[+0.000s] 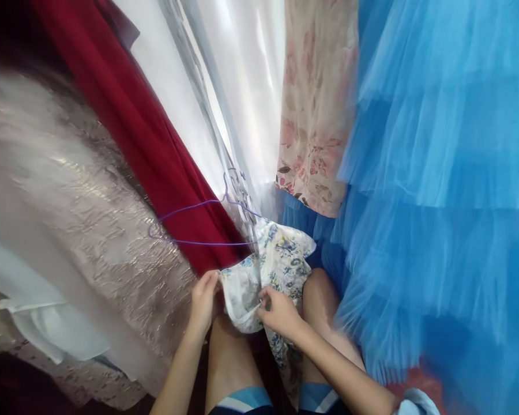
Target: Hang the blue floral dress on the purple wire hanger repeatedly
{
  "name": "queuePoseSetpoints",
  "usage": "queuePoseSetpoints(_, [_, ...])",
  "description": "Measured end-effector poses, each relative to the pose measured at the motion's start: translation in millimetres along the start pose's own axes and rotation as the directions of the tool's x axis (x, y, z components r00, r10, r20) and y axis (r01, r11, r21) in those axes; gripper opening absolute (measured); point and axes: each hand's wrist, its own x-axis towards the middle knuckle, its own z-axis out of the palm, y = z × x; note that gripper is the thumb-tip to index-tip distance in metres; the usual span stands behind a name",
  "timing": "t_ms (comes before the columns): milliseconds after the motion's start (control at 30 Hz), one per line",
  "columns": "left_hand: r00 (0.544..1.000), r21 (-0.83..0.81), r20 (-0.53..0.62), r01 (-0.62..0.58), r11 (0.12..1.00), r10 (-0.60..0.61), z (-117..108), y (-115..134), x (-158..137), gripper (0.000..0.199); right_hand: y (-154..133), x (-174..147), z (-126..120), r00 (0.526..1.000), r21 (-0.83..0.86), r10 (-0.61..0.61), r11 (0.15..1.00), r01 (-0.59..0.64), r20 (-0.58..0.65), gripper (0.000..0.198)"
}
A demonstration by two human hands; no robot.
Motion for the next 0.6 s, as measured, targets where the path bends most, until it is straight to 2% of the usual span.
queuePoseSetpoints(67, [0.995, 0.032, 0.091, -0.037, 0.999, 0.034, 10, 15, -9, 0.030, -11, -1, -1, 0.996, -0.021, -0.089, 0.996, 0.089, 0.020, 0.067])
queuePoseSetpoints(133, [0.981, 0.064, 0.182, -0.077, 0.995, 0.064, 22, 26, -18, 0.026, -24, 1, 0, 0.973, 0.068, -0.202, 0.978, 0.195, 0.113, 0.086])
queuePoseSetpoints(200, [0.964, 0.087, 0.249, -0.116, 0.989, 0.091, 33, 32, -25, 0.025, -36, 6, 2, 0.957, 0.236, -0.245, 0.950, 0.204, 0.158, 0.072])
queuePoseSetpoints(300, [0.951, 0.087, 0.281, -0.159, 0.983, 0.129, 44, 30, -29, 0.024, -45, 15, 1, 0.974, 0.389, -0.175, 0.915, 0.107, 0.143, 0.024])
queuePoseSetpoints(367, [0.943, 0.060, 0.305, -0.156, 0.986, 0.131, 47, 21, -30, 0.027, -47, 17, -8, 0.973, 0.407, -0.161, 0.910, 0.082, 0.164, 0.021])
queuePoseSetpoints(433, [0.918, -0.012, 0.395, -0.027, 1.000, 0.029, 47, 6, -34, 0.040, -51, 15, -21, 0.965, 0.408, -0.180, 0.909, 0.088, 0.192, 0.025])
queuePoseSetpoints(533, [0.787, -0.022, 0.585, 0.255, 0.967, -0.194, 44, -18, -50, 0.058, -58, 8, -47, 0.962, 0.370, -0.193, 0.923, 0.110, 0.195, 0.027])
queuePoseSetpoints(567, [0.750, 0.005, 0.617, 0.299, 0.954, -0.239, 43, -25, -56, 0.060, -60, 7, -56, 0.965, 0.336, -0.197, 0.933, 0.131, 0.173, 0.027])
queuePoseSetpoints(600, [0.732, 0.039, 0.630, 0.305, 0.952, -0.260, 42, -30, -62, 0.059, -62, 6, -65, 0.969, 0.294, -0.203, 0.943, 0.156, 0.138, 0.027])
